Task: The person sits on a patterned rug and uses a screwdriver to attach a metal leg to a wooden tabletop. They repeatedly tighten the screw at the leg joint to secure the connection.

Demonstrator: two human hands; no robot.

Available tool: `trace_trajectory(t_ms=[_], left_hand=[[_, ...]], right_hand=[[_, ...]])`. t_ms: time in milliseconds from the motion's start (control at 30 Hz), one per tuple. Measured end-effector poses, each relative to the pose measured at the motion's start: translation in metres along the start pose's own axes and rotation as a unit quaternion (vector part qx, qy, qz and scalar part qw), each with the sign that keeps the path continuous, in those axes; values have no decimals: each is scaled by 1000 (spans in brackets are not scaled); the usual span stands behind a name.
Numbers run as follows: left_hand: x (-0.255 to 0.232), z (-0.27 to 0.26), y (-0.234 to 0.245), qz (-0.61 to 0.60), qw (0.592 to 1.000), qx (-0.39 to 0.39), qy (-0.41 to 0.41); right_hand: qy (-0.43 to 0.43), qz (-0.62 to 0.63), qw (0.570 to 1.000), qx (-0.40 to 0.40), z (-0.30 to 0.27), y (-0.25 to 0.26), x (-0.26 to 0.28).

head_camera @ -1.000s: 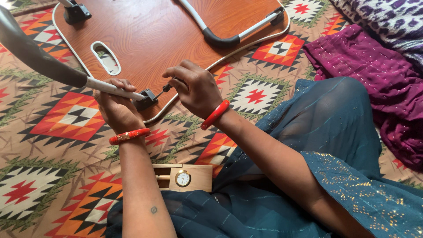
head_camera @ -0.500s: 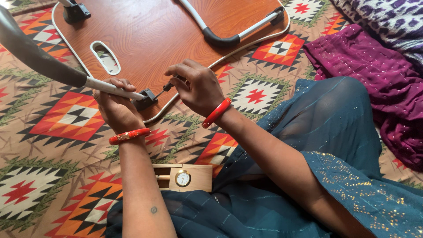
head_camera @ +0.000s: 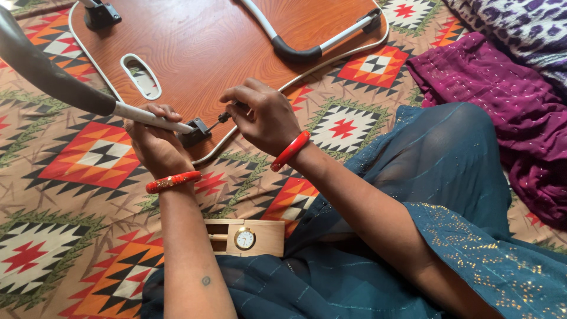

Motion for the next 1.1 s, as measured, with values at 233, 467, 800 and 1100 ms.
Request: trace_trajectory(t_ms=[233,467,800,1100], left_hand=[[3,2,3,-4,1000,8,-4],[6,3,8,-22,1000,4,-5],[5,4,6,-45,999,2,3],[9,2,9,-67,998,15,8]], right_hand=[[59,-69,991,94,5,-19,-3],[8,-272,914,301,44,-30,-3],[-72,-207,799,560,78,-49,-44],[-58,-159,818,550,78,-56,-59]])
Point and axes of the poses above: each hand's wrist, its own z-axis towards the middle knuckle, its own y-axis out of the back of the hand, x = y × z, the point moved 4 cm from there along z, towards the middle knuckle, and after that the axes turned 8 degrees about -z, right-handed, at the moved point
